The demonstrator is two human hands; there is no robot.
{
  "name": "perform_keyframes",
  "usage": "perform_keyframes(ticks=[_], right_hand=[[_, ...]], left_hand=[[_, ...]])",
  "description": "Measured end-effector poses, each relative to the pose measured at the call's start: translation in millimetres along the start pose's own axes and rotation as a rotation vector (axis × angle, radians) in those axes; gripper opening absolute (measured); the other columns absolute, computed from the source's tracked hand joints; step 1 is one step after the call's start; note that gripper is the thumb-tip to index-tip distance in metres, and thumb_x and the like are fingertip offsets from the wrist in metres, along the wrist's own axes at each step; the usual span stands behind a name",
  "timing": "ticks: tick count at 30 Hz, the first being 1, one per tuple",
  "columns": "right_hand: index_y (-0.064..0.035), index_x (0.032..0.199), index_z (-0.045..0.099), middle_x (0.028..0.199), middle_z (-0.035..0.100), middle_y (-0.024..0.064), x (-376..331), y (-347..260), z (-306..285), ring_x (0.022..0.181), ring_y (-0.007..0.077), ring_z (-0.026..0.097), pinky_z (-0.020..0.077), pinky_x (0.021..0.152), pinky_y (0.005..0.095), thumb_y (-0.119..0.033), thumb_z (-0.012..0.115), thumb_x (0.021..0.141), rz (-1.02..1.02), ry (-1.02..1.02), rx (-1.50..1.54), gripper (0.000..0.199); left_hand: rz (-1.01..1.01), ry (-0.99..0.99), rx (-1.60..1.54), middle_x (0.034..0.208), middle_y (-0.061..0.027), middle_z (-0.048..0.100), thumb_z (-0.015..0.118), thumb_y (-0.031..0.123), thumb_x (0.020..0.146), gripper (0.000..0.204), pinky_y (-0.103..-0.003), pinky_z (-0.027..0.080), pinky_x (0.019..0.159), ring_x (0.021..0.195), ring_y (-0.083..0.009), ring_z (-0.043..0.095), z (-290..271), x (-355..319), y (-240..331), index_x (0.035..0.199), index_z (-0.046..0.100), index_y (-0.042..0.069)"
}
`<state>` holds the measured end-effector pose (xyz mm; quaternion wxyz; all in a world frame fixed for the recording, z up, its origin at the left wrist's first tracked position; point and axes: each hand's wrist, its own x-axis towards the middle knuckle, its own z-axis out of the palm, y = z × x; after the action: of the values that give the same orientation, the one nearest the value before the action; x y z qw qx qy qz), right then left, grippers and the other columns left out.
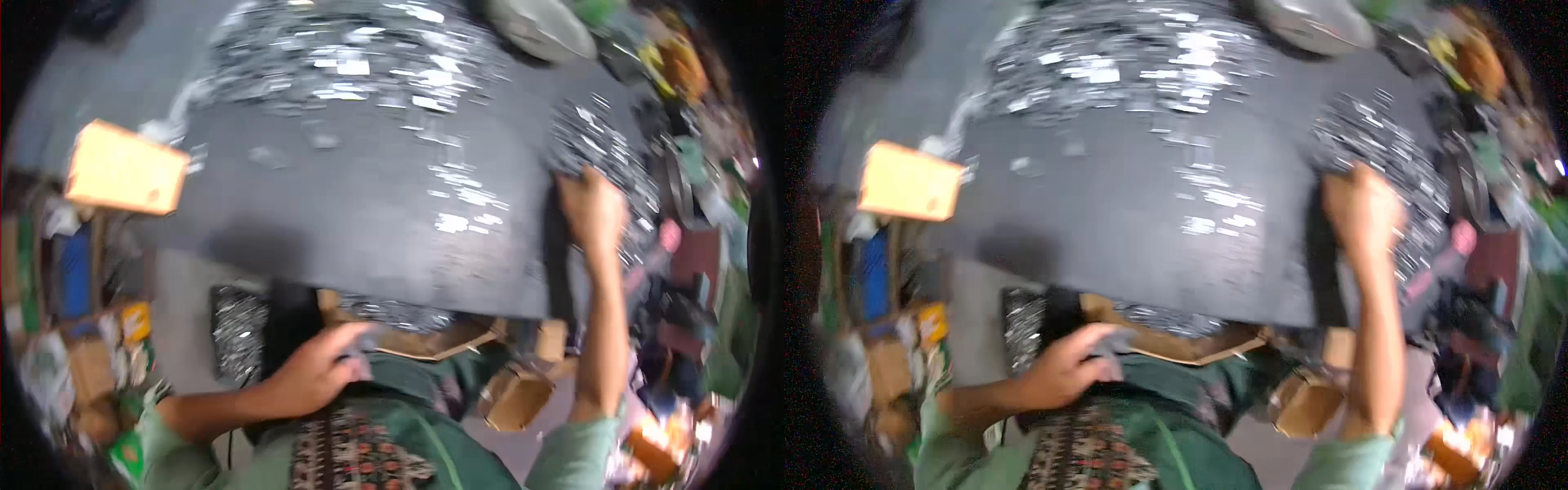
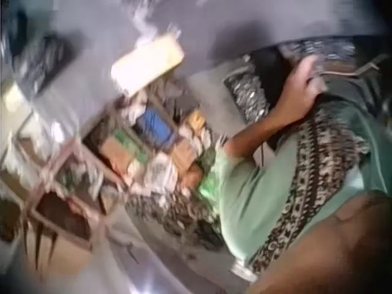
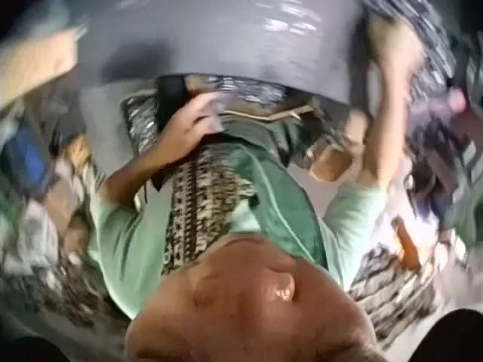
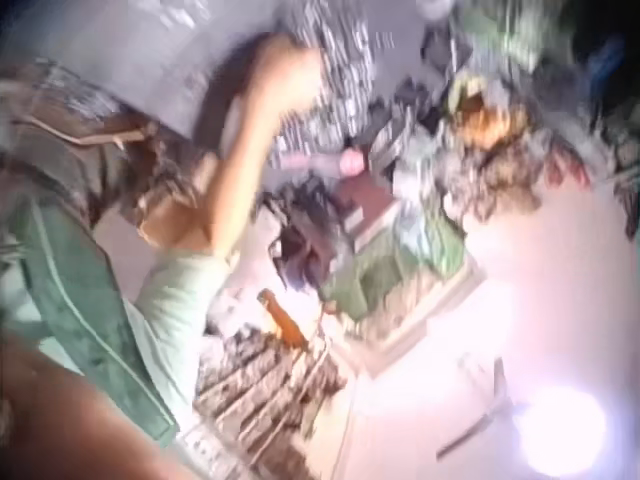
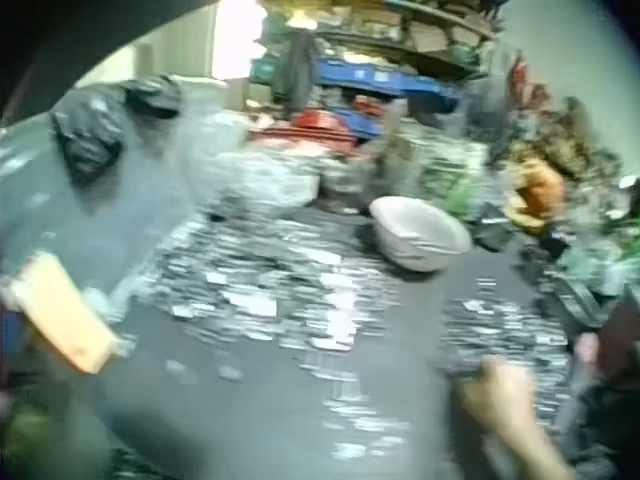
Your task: The person assembles metal hardware by placing small metal clips onto metal pieces and crimping them using pliers.
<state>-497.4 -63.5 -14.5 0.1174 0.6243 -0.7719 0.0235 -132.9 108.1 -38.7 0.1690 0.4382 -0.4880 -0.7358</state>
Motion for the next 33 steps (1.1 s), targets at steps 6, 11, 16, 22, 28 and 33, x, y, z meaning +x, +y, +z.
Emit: perform_keyframes(ticks=[6, 11, 16, 22, 28, 33], right_hand=[[0.0016, 0.118, 0.06, 0.115, 0.062, 0.0251, 0.7, 37.6, 0.4, 0.103, 0.0404, 0.06, 0.0472, 0.087, 0.0454, -0.024, 0.052, 0.093, -0.14, 0.044, -0.043, 0.037], [0.0073, 0.085, 0.054, 0.075, 0.051, 0.0196, -73.2, -7.6, -39.5, 0.067, 0.0351, 0.049, 0.0427, 0.065, 0.0402, 0.005, 0.059, 0.079, -0.289, -0.174, 0.497, 0.009], [0.0049, 0.086, 0.054, 0.076, 0.05, 0.0188, -123.3, -32.8, -54.3, 0.07, 0.0341, 0.054, 0.0408, 0.062, 0.0424, 0.007, 0.063, 0.066, -0.399, -0.191, 0.403, 0.022], [0.0008, 0.093, 0.053, 0.086, 0.051, 0.0048, -156.6, -47.3, -79.4, 0.079, 0.0125, 0.046, 0.039, 0.073, 0.0266, 0.001, 0.059, 0.085, -0.047, -0.472, 1.197, 0.01], [-0.0005, 0.091, 0.052, 0.087, 0.049, 0.0026, -171.9, -59.1, -69.4, 0.079, 0.0111, 0.043, 0.0357, 0.071, 0.025, -0.002, 0.058, 0.088, -0.17, -0.453, 1.298, 0.007], [-0.0007, 0.09, 0.052, 0.084, 0.049, 0.0044, -170.7, -57.7, -72.7, 0.077, 0.0126, 0.044, 0.036, 0.069, 0.0262, -0.002, 0.059, 0.086, -0.245, -0.414, 1.239, 0.007]], left_hand=[[-0.109, -0.148, -0.407, 0.107, -0.0115, 0.063, 0.05, 0.003, 0.097, 0.059, -0.028, 0.051, 0.077, 0.092, -0.0148, 0.062, -6.5, -2.7, -11.4, 0.149, 0.022, 0.001], [-0.068, -0.006, -0.333, 0.098, -0.0069, 0.063, 0.05, 0.007, 0.098, 0.052, -0.025, 0.047, 0.079, 0.093, -0.0111, 0.056, 6.8, -6.7, -30.5, 0.146, 0.029, 0.0], [0.033, -0.097, -0.264, 0.089, -0.0044, 0.062, 0.045, 0.01, 0.101, 0.034, -0.024, 0.046, 0.065, 0.07, -0.0072, 0.055, 7.7, 9.4, 4.7, 0.134, 0.042, -0.001], [0.23, 0.028, -0.025, 0.075, -0.0058, 0.063, 0.054, 0.011, 0.098, 0.014, -0.025, 0.047, 0.056, 0.059, -0.0085, 0.058, 20.4, 32.2, 43.7, 0.104, 0.059, -0.001], [0.437, 0.07, 0.022, 0.075, -0.0103, 0.063, 0.056, 0.008, 0.096, 0.019, -0.031, 0.048, 0.061, 0.065, -0.014, 0.06, 34.3, 41.5, 37.1, 0.11, 0.06, -0.003], [0.349, -0.014, -0.038, 0.074, -0.0089, 0.062, 0.056, 0.01, 0.097, 0.02, -0.03, 0.048, 0.061, 0.065, -0.0125, 0.059, 30.6, 43.3, 40.9, 0.11, 0.06, -0.003]])
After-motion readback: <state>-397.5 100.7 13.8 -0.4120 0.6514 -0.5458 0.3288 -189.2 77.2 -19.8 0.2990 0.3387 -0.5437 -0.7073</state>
